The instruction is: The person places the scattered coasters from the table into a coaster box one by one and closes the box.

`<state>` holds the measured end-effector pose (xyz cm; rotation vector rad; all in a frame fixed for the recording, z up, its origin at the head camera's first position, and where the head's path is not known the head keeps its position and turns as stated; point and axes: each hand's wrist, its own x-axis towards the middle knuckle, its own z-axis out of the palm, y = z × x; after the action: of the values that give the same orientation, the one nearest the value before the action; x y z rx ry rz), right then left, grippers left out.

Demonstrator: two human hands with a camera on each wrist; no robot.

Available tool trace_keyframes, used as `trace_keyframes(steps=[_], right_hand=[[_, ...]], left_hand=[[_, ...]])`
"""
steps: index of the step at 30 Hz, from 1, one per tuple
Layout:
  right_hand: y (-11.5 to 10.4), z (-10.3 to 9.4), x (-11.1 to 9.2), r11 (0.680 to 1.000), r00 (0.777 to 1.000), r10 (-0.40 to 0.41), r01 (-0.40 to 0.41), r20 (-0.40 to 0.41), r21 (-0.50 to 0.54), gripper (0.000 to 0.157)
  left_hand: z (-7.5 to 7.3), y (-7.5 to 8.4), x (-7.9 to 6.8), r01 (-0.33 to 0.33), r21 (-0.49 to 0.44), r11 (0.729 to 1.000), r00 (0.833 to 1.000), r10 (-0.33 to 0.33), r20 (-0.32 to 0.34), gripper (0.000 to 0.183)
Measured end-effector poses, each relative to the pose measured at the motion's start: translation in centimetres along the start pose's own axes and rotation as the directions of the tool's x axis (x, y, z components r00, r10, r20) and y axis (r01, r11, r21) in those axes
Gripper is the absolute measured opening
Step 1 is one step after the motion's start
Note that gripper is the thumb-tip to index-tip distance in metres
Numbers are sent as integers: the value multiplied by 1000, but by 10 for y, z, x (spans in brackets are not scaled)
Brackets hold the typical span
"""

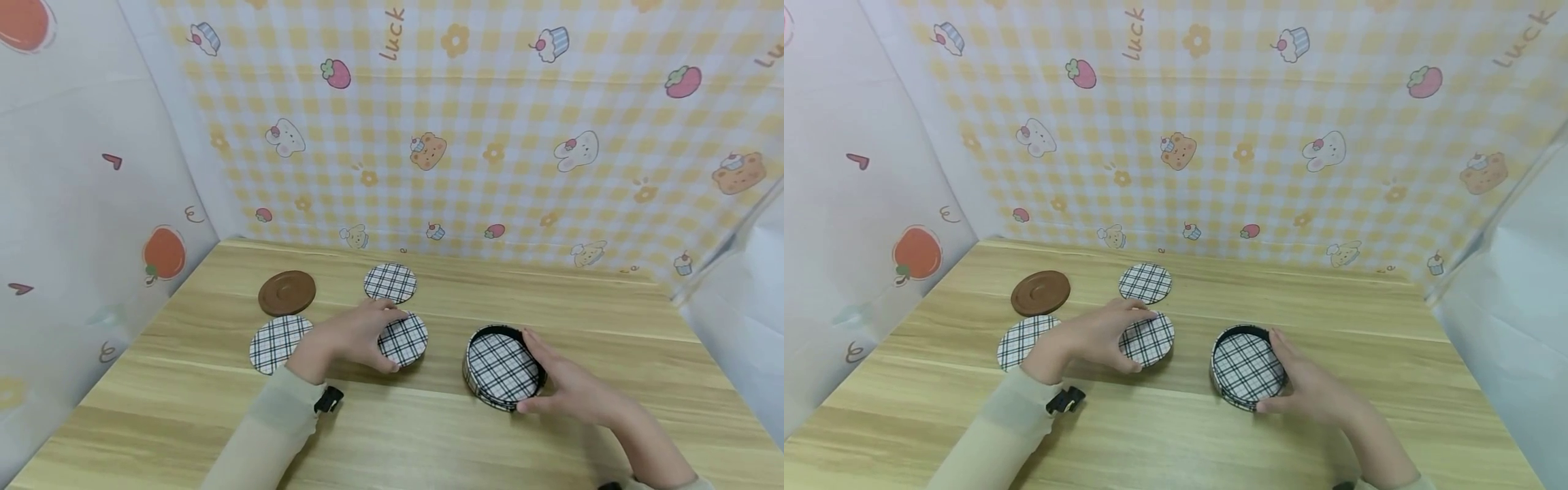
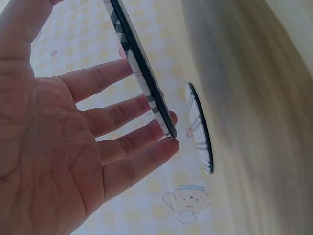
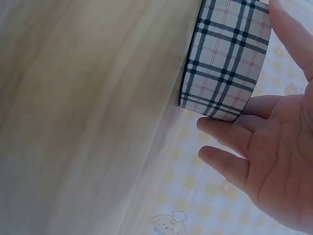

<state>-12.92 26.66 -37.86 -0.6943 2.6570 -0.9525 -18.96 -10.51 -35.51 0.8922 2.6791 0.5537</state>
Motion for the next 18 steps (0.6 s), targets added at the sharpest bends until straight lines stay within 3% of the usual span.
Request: trace_keyframes(steps=[10,18], right_hand=[[-2,0,-1,1000,1000,8,-8,2,-3,117],[-2,0,0,1000,1000,4,-4,5,-9,118]], left_hand=[[1,16,11,-15,16,1000,1000,14,26,88],[2,30,21,-85,39,996,996,83,35,87]])
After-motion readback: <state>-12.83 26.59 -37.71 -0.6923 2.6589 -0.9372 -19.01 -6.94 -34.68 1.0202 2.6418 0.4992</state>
